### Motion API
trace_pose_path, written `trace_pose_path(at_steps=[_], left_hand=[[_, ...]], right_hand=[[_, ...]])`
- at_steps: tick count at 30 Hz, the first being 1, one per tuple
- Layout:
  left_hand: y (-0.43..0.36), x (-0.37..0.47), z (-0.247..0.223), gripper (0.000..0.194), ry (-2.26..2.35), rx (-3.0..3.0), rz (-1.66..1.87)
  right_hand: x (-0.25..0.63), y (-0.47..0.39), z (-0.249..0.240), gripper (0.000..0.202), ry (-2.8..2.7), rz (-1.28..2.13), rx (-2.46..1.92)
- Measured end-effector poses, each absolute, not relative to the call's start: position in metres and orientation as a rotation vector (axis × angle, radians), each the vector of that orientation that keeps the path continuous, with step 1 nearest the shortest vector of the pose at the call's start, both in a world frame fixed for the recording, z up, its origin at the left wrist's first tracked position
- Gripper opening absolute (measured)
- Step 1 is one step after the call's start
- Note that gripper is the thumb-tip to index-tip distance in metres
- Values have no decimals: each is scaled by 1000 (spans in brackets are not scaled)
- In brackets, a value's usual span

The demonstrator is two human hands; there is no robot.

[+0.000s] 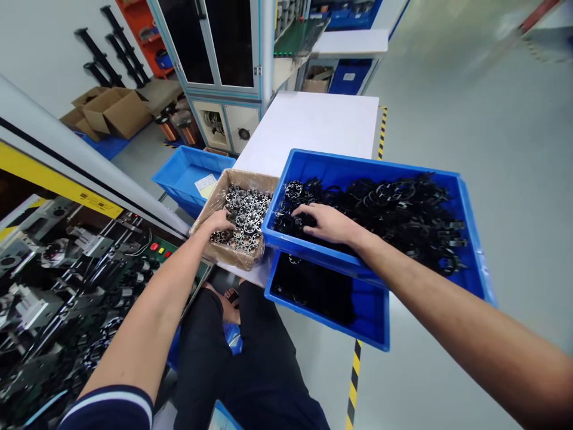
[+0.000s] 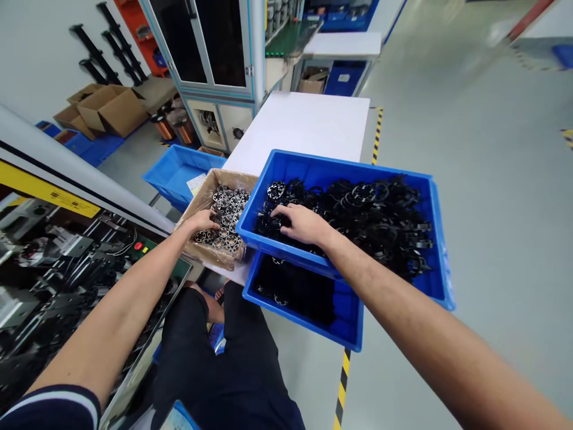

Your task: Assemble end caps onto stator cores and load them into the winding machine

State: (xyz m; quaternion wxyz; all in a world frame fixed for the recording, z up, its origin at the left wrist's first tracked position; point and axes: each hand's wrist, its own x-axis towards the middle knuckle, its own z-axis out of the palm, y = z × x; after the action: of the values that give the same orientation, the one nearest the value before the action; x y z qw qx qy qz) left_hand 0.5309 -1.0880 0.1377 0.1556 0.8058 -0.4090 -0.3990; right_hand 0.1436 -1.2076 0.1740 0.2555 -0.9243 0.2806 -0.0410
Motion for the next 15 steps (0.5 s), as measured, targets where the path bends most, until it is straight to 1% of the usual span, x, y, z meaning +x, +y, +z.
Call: trace_pose_path(at_steps=[3, 6, 7, 10, 13, 15], left_hand=[[-1064, 528, 160, 38, -949, 1987, -1245], [-1022, 513, 183, 39, -769, 1649, -1276], [-1003, 504, 189, 42, -715, 1551, -1283], [-930, 463, 191, 59, -568, 1322, -1323], [-842, 405, 172, 70, -440, 1188, -1392], [-782, 365, 155, 85, -354, 1131, -1454]], right_hand=[[145, -1210, 176, 40, 822, -172, -2534], [146, -1210, 183, 38, 960, -274, -2550], [146, -1208, 186, 38, 1011, -301, -2553], [148, -1199, 199, 38, 1134, -334, -2561], [145, -1192, 208, 43, 1220, -331, -2578], [140, -1193, 207, 46, 1271, -327, -2600]])
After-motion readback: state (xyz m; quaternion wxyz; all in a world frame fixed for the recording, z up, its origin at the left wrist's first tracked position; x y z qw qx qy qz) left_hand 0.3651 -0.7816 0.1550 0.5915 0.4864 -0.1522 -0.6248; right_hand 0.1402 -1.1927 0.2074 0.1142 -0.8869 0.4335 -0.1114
